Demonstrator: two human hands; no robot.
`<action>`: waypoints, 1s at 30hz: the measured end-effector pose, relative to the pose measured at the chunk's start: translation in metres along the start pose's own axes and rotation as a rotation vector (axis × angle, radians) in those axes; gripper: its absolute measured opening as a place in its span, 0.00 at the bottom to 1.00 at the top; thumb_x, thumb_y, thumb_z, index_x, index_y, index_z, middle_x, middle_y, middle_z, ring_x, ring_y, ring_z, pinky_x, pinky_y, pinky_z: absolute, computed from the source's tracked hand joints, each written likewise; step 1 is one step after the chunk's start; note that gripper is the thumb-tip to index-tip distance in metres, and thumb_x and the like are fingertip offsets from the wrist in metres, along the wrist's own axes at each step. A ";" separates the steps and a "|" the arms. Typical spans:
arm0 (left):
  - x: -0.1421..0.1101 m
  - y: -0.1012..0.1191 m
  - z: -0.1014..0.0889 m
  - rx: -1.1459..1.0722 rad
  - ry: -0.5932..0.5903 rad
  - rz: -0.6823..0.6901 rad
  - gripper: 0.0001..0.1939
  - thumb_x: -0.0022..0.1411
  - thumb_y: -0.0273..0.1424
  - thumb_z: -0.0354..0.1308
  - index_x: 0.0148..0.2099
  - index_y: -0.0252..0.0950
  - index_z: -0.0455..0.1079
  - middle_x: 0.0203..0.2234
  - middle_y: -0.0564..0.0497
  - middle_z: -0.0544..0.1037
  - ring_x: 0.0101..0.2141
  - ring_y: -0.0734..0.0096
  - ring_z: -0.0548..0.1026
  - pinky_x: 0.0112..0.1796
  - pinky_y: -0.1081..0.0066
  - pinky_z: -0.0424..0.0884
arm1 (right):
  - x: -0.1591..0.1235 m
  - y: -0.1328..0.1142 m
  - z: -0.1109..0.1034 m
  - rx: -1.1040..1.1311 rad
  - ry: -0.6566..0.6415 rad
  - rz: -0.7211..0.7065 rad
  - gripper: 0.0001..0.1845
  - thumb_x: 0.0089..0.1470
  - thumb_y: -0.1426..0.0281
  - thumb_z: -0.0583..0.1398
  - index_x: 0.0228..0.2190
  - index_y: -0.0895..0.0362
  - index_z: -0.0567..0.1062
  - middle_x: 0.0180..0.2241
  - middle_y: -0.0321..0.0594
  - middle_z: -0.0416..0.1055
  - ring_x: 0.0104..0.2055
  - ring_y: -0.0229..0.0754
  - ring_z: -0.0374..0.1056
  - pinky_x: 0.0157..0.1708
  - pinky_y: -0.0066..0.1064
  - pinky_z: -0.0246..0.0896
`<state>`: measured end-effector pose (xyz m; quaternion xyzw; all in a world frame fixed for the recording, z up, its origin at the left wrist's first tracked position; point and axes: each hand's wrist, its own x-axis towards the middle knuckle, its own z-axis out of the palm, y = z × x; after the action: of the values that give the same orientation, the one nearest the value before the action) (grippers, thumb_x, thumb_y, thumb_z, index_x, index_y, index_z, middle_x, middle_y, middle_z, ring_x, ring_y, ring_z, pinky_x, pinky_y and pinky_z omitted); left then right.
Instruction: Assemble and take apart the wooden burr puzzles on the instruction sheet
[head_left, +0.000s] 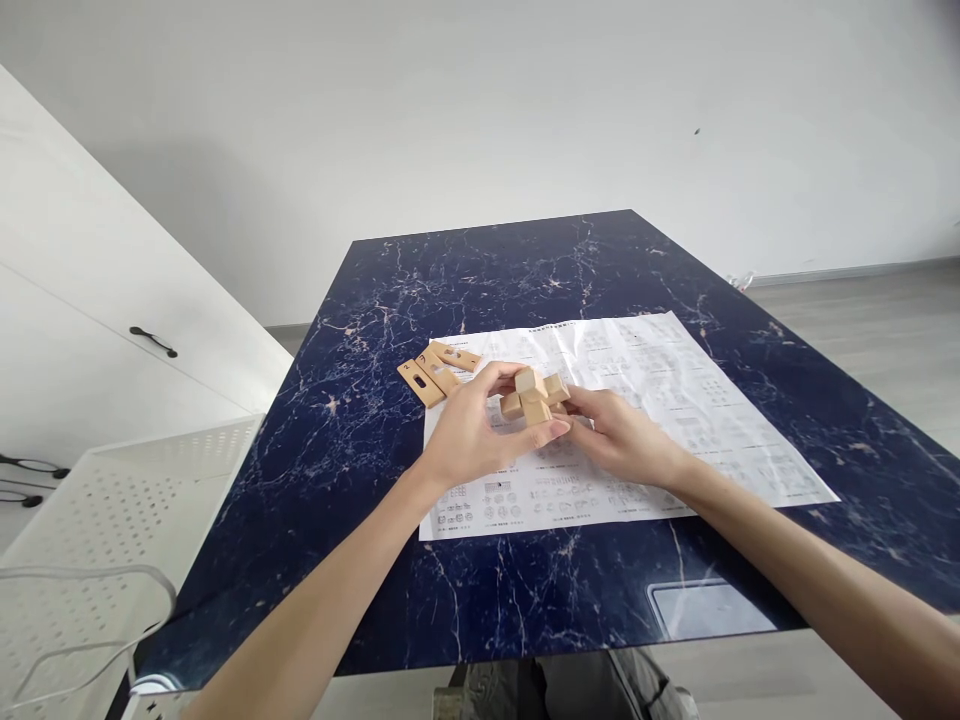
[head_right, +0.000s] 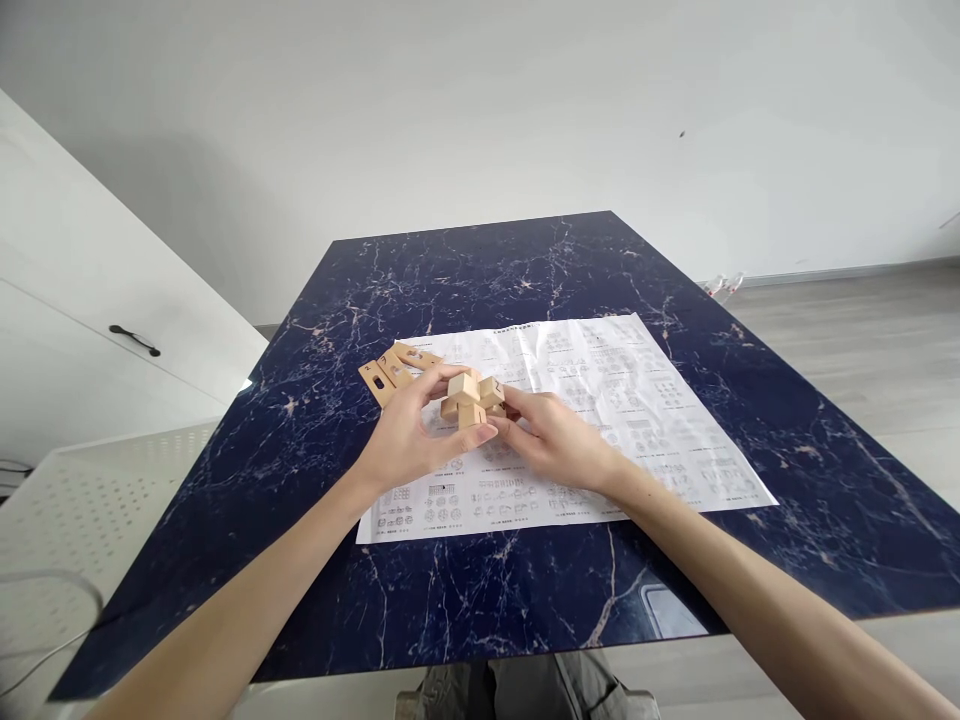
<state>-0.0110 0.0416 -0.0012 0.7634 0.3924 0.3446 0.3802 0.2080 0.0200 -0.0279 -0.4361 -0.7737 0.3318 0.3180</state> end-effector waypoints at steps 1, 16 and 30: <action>0.000 0.000 0.001 -0.002 0.011 0.001 0.28 0.56 0.43 0.75 0.54 0.40 0.71 0.47 0.47 0.83 0.46 0.58 0.81 0.47 0.61 0.78 | 0.000 -0.001 0.001 -0.023 0.021 -0.001 0.09 0.67 0.67 0.53 0.35 0.55 0.70 0.29 0.38 0.75 0.27 0.40 0.67 0.27 0.32 0.59; -0.002 0.005 0.006 -0.051 -0.070 0.091 0.30 0.55 0.39 0.76 0.57 0.42 0.70 0.54 0.47 0.81 0.52 0.56 0.80 0.51 0.58 0.76 | -0.001 -0.010 0.011 -0.063 0.058 -0.013 0.06 0.64 0.68 0.54 0.33 0.54 0.67 0.25 0.35 0.72 0.23 0.38 0.64 0.25 0.30 0.57; -0.001 0.000 0.002 -0.082 -0.063 -0.015 0.26 0.57 0.45 0.73 0.53 0.42 0.73 0.44 0.49 0.83 0.42 0.62 0.81 0.44 0.64 0.78 | 0.001 -0.008 0.001 0.085 -0.119 0.046 0.08 0.65 0.69 0.54 0.38 0.56 0.73 0.31 0.38 0.76 0.29 0.40 0.68 0.30 0.31 0.63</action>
<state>-0.0100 0.0398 -0.0025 0.7547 0.3714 0.3336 0.4257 0.2030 0.0176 -0.0220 -0.4192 -0.7664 0.3969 0.2818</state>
